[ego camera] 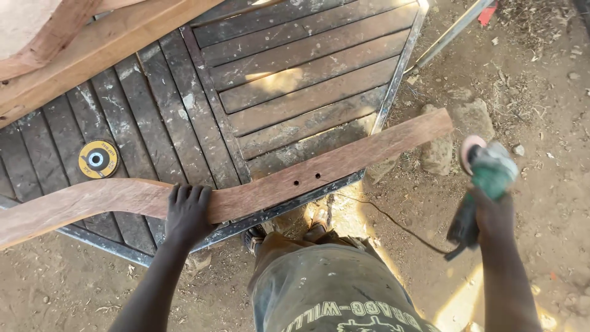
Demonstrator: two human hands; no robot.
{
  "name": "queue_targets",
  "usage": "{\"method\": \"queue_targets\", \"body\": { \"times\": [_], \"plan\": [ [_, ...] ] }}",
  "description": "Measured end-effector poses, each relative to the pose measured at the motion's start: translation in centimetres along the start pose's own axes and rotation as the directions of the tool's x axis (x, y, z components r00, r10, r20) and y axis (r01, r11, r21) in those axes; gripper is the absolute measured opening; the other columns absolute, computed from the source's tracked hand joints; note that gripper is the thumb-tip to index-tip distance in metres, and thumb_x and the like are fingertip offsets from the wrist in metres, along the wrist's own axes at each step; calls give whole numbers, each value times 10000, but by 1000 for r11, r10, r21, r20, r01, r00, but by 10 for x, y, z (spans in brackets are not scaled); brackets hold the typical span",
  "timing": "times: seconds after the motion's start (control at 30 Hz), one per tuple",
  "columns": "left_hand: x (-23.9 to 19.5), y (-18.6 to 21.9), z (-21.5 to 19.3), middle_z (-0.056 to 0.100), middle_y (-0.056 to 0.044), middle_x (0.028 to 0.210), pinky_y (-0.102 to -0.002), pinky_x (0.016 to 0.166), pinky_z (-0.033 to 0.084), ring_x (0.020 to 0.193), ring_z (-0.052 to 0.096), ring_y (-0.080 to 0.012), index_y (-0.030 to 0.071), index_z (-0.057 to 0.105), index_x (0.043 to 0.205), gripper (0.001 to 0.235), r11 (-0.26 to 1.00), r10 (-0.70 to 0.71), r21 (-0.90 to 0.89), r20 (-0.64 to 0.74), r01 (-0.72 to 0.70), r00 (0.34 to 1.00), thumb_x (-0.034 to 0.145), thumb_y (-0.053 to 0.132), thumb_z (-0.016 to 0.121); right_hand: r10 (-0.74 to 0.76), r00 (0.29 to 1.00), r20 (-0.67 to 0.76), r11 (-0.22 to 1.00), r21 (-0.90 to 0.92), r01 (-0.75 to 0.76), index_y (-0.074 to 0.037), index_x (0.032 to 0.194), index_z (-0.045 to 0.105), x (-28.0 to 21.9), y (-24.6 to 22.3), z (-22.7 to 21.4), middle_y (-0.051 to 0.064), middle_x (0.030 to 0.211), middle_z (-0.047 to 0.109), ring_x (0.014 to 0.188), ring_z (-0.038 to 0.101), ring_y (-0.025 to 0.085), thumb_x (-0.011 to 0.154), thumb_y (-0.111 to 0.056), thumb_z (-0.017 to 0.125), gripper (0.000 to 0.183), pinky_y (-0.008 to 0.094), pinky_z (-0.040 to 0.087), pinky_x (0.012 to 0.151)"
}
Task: Sanding a curved wooden plank using an angle grinder
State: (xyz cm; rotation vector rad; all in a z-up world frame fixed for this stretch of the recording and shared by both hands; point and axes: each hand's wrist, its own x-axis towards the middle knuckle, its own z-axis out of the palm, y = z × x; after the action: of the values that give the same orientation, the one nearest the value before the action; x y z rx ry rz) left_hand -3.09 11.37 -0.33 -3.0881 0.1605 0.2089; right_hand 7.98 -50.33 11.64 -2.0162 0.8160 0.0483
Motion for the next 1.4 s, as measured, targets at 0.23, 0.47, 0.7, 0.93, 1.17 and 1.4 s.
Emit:
{"method": "queue_targets", "body": {
  "times": [0.23, 0.47, 0.7, 0.93, 1.17, 1.4],
  "plan": [
    [44, 43, -16, 620, -41, 1210, -464, 991, 412, 1098, 556, -317, 199, 554, 1292, 931, 999, 10, -36, 117, -6, 993, 501, 513, 932, 268, 961, 65, 774, 579, -255, -163, 1229, 529, -9, 84, -7, 66, 848, 656, 694, 682, 202, 912, -394, 736, 443, 346, 613, 655],
    [151, 144, -64, 625, -153, 1305, -574, 1056, 370, 1208, 547, -390, 115, 561, 1280, 954, 939, 197, -318, 177, -134, 964, 591, 702, 863, 245, 967, 73, 732, 640, -233, -117, 1150, 562, -31, 22, -2, 82, 869, 668, 687, 676, 234, 921, -345, 724, 361, 375, 600, 632],
    [256, 195, -89, 676, -109, 1064, -497, 887, 473, 910, 624, -288, 133, 580, 1098, 707, 867, 264, -483, 232, -125, 936, 691, 662, 813, 95, 995, 8, 859, 505, -86, -53, 1278, 482, -22, -4, -22, 138, 914, 583, 673, 628, 301, 922, -219, 688, 443, 416, 553, 576],
    [314, 157, -141, 598, -81, 1482, -457, 1058, 420, 1293, 587, -292, 152, 534, 1468, 882, 775, 242, -595, 592, 214, 769, 722, 590, 710, 179, 981, 68, 868, 459, -190, -63, 1187, 478, -10, 22, -13, 176, 876, 620, 661, 653, 313, 905, -248, 719, 414, 393, 521, 511],
    [283, 144, -122, 494, -152, 1519, -566, 1089, 388, 1332, 511, -383, 135, 396, 1545, 1036, 826, -6, -541, 268, 156, 963, 735, 683, 739, 223, 961, 165, 815, 508, -277, -70, 1158, 513, -1, 42, 3, 185, 858, 619, 646, 643, 334, 932, -230, 695, 331, 427, 524, 517],
    [231, 162, -68, 594, -174, 1209, -572, 868, 470, 1053, 575, -429, 92, 532, 1295, 801, 971, -8, -236, -113, -19, 994, 688, 463, 900, 178, 953, 246, 723, 624, -296, -73, 1182, 511, 14, 53, 17, 193, 858, 641, 623, 649, 325, 958, -218, 676, 314, 430, 558, 523]
  ]
}}
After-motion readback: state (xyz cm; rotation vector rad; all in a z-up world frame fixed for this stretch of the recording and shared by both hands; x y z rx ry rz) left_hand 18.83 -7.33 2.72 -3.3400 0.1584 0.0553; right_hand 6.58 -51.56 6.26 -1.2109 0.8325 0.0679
